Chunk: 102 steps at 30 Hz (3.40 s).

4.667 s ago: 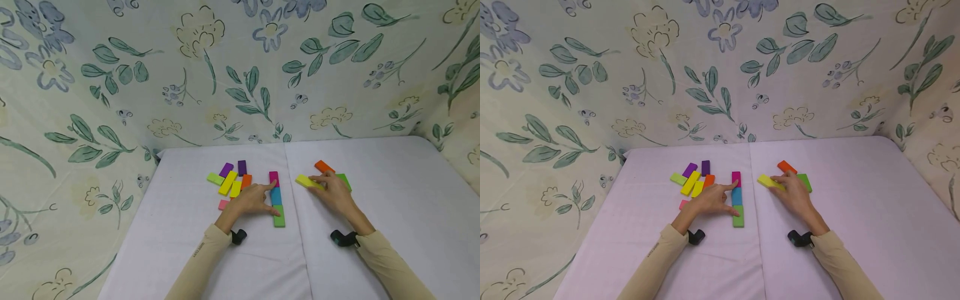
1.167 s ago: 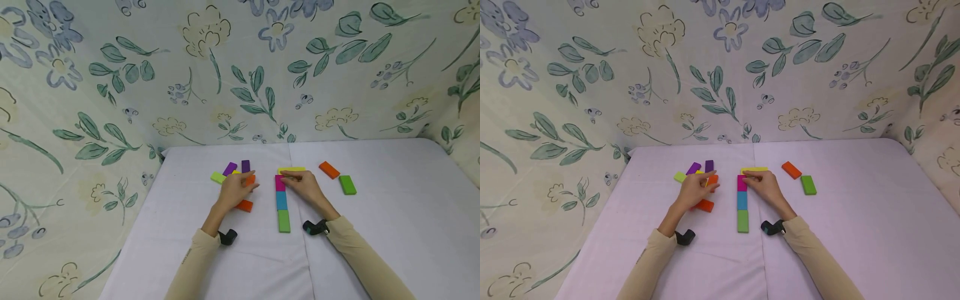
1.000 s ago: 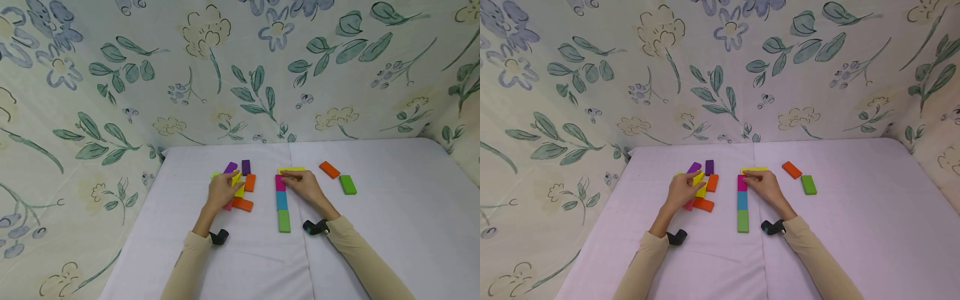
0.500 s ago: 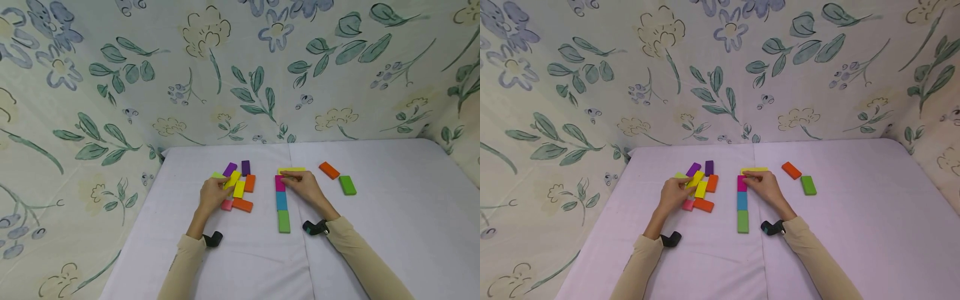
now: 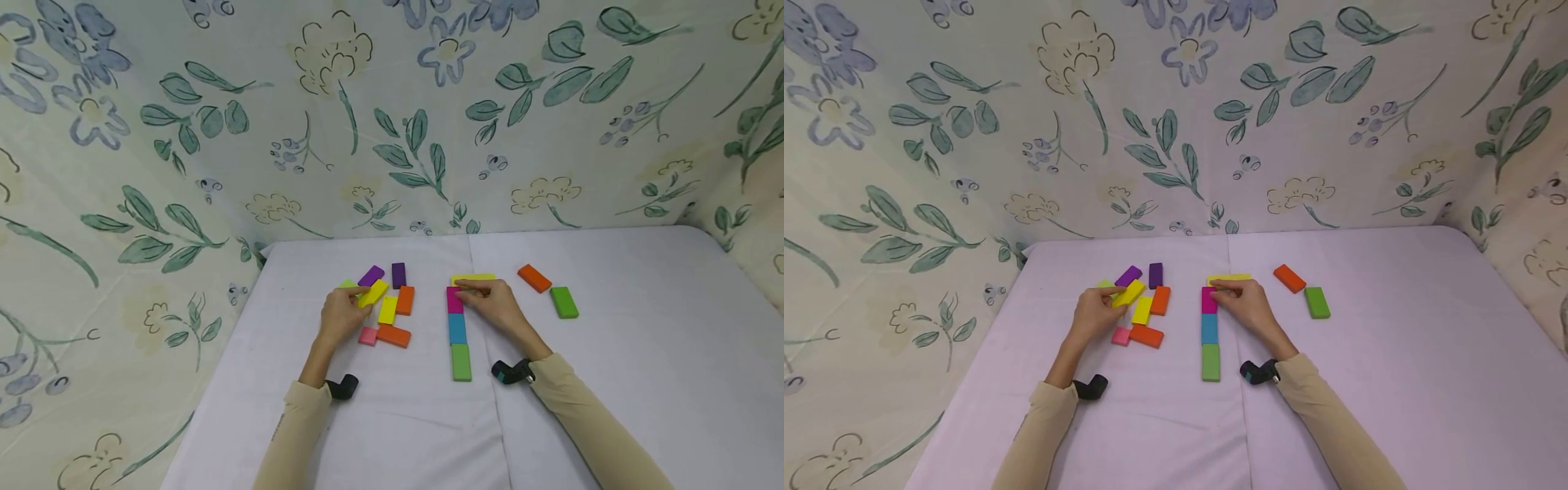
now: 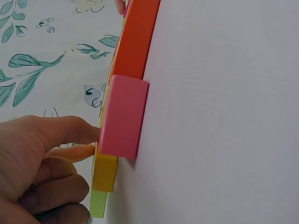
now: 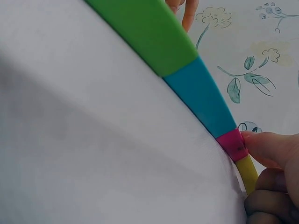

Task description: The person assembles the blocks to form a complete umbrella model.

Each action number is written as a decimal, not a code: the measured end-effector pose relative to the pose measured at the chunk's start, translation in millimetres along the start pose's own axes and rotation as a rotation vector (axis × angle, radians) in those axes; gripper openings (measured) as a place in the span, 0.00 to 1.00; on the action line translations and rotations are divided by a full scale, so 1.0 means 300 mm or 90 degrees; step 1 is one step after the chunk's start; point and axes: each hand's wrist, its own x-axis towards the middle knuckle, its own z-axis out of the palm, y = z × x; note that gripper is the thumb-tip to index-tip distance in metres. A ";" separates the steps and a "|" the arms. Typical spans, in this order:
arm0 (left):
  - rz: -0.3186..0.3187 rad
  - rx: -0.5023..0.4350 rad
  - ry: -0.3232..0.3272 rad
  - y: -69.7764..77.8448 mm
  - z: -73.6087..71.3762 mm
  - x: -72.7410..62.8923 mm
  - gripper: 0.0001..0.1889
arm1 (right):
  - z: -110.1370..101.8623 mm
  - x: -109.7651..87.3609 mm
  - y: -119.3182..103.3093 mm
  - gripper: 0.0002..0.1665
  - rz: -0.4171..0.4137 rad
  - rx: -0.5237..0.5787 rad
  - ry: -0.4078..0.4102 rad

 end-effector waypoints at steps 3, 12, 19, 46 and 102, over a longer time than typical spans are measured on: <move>-0.003 0.000 0.001 0.001 0.002 0.001 0.21 | 0.000 -0.002 0.001 0.20 -0.007 0.003 0.003; -0.016 -0.009 0.020 0.010 0.001 0.002 0.21 | 0.000 -0.006 -0.002 0.20 -0.009 0.000 0.000; -0.017 -0.009 0.011 0.011 0.011 0.012 0.22 | -0.003 -0.007 -0.004 0.20 -0.002 0.001 -0.001; 0.044 -0.068 0.002 0.165 0.036 0.061 0.19 | -0.004 -0.011 0.009 0.21 -0.005 0.006 0.002; 0.027 0.001 -0.149 0.270 0.218 0.120 0.18 | -0.005 -0.004 0.003 0.21 -0.008 -0.010 -0.008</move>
